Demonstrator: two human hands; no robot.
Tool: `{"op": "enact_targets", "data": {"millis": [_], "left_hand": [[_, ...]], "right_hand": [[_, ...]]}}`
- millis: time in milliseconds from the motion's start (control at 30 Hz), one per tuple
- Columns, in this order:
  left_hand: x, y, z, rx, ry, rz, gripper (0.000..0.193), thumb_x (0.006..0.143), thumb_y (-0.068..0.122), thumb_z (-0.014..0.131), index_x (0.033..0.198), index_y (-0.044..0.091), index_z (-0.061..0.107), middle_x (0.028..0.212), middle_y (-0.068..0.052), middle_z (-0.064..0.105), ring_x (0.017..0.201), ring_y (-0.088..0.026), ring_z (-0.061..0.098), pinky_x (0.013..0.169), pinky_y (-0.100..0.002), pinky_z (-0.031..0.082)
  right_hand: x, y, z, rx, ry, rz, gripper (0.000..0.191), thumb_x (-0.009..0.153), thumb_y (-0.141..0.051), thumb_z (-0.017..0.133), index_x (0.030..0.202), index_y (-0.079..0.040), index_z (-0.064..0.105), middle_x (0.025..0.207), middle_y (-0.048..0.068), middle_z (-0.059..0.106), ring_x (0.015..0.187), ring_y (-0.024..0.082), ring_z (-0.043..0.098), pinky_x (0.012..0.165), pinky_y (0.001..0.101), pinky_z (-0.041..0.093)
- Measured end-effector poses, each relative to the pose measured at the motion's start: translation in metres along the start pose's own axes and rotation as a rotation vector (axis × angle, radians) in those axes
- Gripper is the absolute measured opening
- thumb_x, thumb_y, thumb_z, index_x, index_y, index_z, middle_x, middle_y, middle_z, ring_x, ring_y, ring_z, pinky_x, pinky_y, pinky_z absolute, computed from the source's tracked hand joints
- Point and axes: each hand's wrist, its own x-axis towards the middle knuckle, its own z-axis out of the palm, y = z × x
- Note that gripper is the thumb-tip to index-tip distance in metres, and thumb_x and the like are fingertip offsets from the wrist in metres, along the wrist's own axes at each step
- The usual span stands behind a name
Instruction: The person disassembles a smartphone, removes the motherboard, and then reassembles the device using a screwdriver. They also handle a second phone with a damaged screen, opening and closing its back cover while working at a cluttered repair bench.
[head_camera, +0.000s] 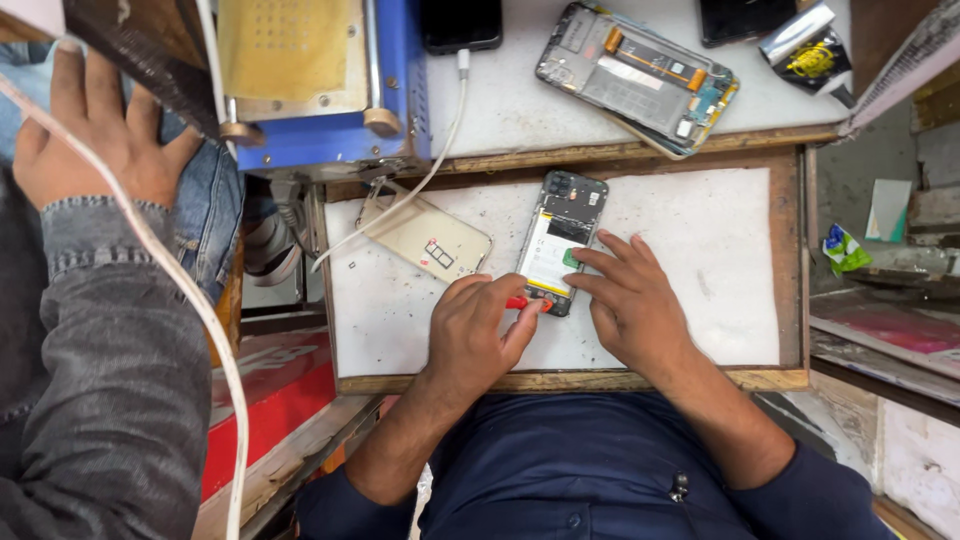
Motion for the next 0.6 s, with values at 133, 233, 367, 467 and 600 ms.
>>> {"op": "enact_targets", "data": {"millis": [133, 233, 367, 467, 600], "left_hand": [[0.000, -0.001, -0.001, 0.063, 0.006, 0.051, 0.041, 0.087, 0.010, 0.085, 0.118, 0.002, 0.060, 0.086, -0.008, 0.069, 0.079, -0.027, 0.070, 0.088, -0.043, 0.056], [0.001, 0.001, -0.001, 0.082, 0.013, 0.042, 0.038, 0.089, 0.010, 0.083, 0.117, 0.002, 0.060, 0.084, -0.006, 0.070, 0.076, -0.025, 0.070, 0.090, -0.044, 0.056], [0.004, 0.009, -0.007, 0.014, -0.139, 0.069, 0.034, 0.089, 0.005, 0.076, 0.119, 0.006, 0.061, 0.097, -0.007, 0.071, 0.089, -0.025, 0.070, 0.095, -0.044, 0.054], [0.010, 0.015, -0.012, -0.011, -0.255, 0.144, 0.043, 0.080, -0.004, 0.067, 0.120, 0.011, 0.064, 0.112, -0.009, 0.072, 0.105, -0.028, 0.071, 0.098, -0.044, 0.053], [0.016, 0.022, -0.006, 0.140, -0.314, -0.016, 0.032, 0.087, 0.009, 0.075, 0.118, 0.011, 0.069, 0.099, -0.006, 0.070, 0.095, -0.027, 0.069, 0.090, -0.045, 0.052]], "right_hand": [[0.001, -0.001, 0.002, -0.001, 0.017, 0.003, 0.045, 0.075, 0.006, 0.064, 0.113, -0.014, 0.076, 0.137, 0.008, 0.065, 0.142, 0.036, 0.048, 0.121, 0.0594, 0.032], [0.003, -0.001, 0.001, -0.006, 0.023, -0.002, 0.045, 0.075, 0.006, 0.064, 0.113, -0.014, 0.076, 0.136, 0.007, 0.065, 0.142, 0.036, 0.049, 0.121, 0.0591, 0.032], [0.003, -0.003, 0.001, -0.009, 0.019, 0.011, 0.042, 0.077, 0.005, 0.063, 0.112, -0.015, 0.077, 0.136, 0.006, 0.066, 0.142, 0.034, 0.050, 0.121, 0.0582, 0.033], [0.003, -0.004, 0.001, 0.004, 0.019, 0.017, 0.039, 0.078, 0.003, 0.065, 0.111, -0.014, 0.077, 0.135, 0.006, 0.067, 0.141, 0.035, 0.050, 0.121, 0.0581, 0.033], [0.003, -0.004, -0.001, -0.003, 0.032, 0.014, 0.038, 0.078, 0.003, 0.066, 0.110, -0.014, 0.076, 0.136, 0.006, 0.067, 0.142, 0.033, 0.050, 0.122, 0.0582, 0.033]]}}
